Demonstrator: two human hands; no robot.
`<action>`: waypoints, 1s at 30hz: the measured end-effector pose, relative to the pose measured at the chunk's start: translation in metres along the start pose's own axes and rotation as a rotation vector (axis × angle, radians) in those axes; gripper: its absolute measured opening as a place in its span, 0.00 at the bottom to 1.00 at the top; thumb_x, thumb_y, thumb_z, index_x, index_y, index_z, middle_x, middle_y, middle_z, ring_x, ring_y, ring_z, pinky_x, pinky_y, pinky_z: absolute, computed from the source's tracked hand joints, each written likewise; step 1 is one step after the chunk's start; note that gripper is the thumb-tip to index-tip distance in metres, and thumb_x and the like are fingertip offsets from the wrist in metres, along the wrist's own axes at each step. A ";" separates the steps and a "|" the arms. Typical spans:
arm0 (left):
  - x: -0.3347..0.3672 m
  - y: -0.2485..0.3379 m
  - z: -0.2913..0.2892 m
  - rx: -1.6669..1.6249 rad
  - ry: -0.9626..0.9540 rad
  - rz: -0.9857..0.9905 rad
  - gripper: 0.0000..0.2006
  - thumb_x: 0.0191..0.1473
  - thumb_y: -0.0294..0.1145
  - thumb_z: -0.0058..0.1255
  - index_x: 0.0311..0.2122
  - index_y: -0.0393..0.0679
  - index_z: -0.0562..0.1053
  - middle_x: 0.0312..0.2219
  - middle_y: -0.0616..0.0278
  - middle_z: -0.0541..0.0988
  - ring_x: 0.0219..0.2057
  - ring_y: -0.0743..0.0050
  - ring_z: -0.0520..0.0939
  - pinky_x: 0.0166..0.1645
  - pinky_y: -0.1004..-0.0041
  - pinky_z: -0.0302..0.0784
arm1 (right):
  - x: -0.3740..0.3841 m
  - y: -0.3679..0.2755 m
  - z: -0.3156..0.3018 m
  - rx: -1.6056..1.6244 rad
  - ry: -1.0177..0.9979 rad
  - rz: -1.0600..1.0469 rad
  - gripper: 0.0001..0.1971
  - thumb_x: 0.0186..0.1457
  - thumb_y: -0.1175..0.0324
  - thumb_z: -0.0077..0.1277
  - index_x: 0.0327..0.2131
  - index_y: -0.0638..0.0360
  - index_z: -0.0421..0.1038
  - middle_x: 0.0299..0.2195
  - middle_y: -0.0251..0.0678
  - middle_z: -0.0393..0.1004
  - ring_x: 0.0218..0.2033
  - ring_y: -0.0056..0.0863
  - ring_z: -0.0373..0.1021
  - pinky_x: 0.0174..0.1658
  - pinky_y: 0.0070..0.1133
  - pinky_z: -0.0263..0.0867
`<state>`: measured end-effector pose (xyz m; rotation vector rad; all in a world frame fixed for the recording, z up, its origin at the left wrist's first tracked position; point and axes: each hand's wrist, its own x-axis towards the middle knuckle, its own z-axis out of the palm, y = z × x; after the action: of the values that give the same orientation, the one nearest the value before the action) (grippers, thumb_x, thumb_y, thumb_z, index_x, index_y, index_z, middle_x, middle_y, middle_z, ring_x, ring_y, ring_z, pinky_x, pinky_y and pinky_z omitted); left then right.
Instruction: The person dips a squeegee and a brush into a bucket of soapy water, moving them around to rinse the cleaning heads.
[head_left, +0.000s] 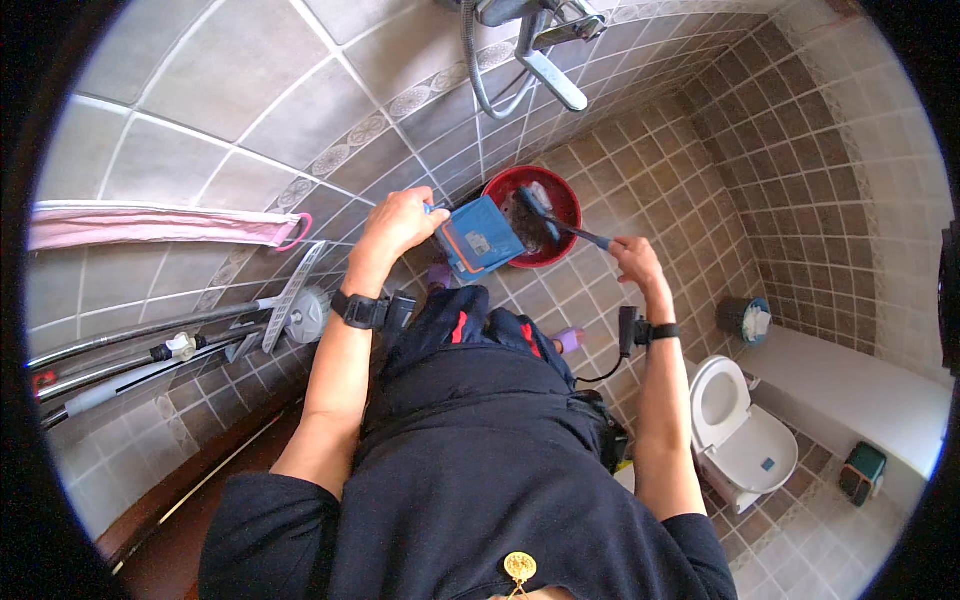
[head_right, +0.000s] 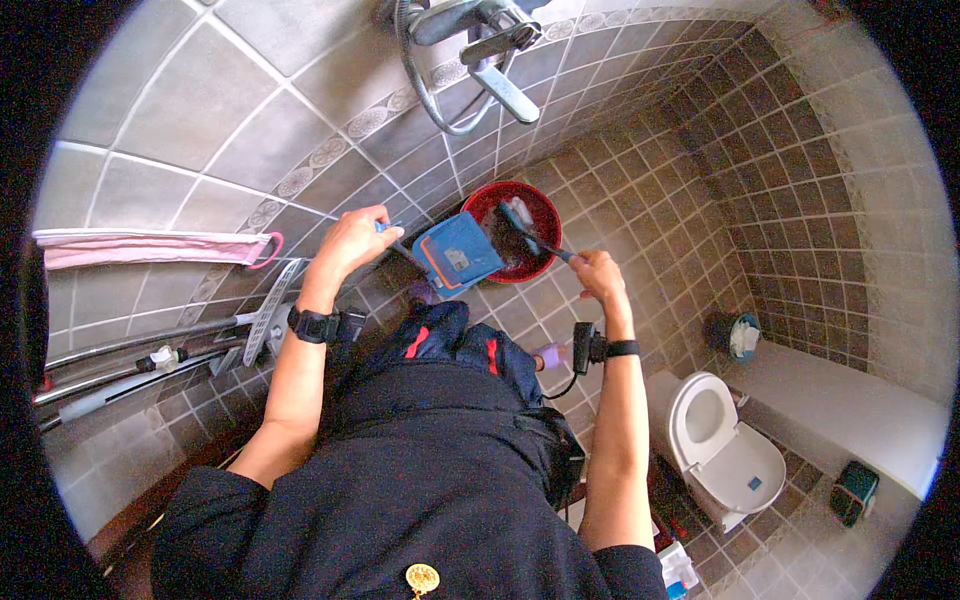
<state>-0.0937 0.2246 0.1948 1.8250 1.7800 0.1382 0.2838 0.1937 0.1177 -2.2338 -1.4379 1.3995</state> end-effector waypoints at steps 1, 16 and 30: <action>0.001 -0.005 -0.001 0.009 0.001 0.000 0.16 0.42 0.46 0.51 0.27 0.41 0.70 0.22 0.49 0.74 0.27 0.52 0.76 0.31 0.62 0.68 | -0.008 -0.004 -0.009 0.194 0.009 0.032 0.18 0.48 0.60 0.46 0.39 0.62 0.70 0.17 0.36 0.67 0.17 0.24 0.67 0.21 0.24 0.69; -0.008 0.009 -0.018 0.105 -0.013 -0.014 0.16 0.42 0.47 0.51 0.28 0.42 0.71 0.23 0.50 0.75 0.29 0.53 0.76 0.31 0.62 0.69 | -0.023 0.028 0.056 -0.417 0.157 -0.014 0.16 0.47 0.60 0.45 0.40 0.54 0.70 0.27 0.47 0.73 0.25 0.33 0.73 0.31 0.27 0.69; -0.009 0.006 -0.013 0.056 -0.003 0.023 0.17 0.42 0.45 0.51 0.26 0.40 0.70 0.22 0.48 0.74 0.27 0.51 0.75 0.30 0.62 0.68 | 0.015 0.025 0.107 -0.645 0.092 -0.088 0.12 0.49 0.64 0.38 0.31 0.58 0.71 0.31 0.47 0.73 0.36 0.41 0.70 0.40 0.32 0.66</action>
<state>-0.0953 0.2209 0.2117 1.8846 1.7772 0.0951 0.2210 0.1554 0.0345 -2.4828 -2.1523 0.8636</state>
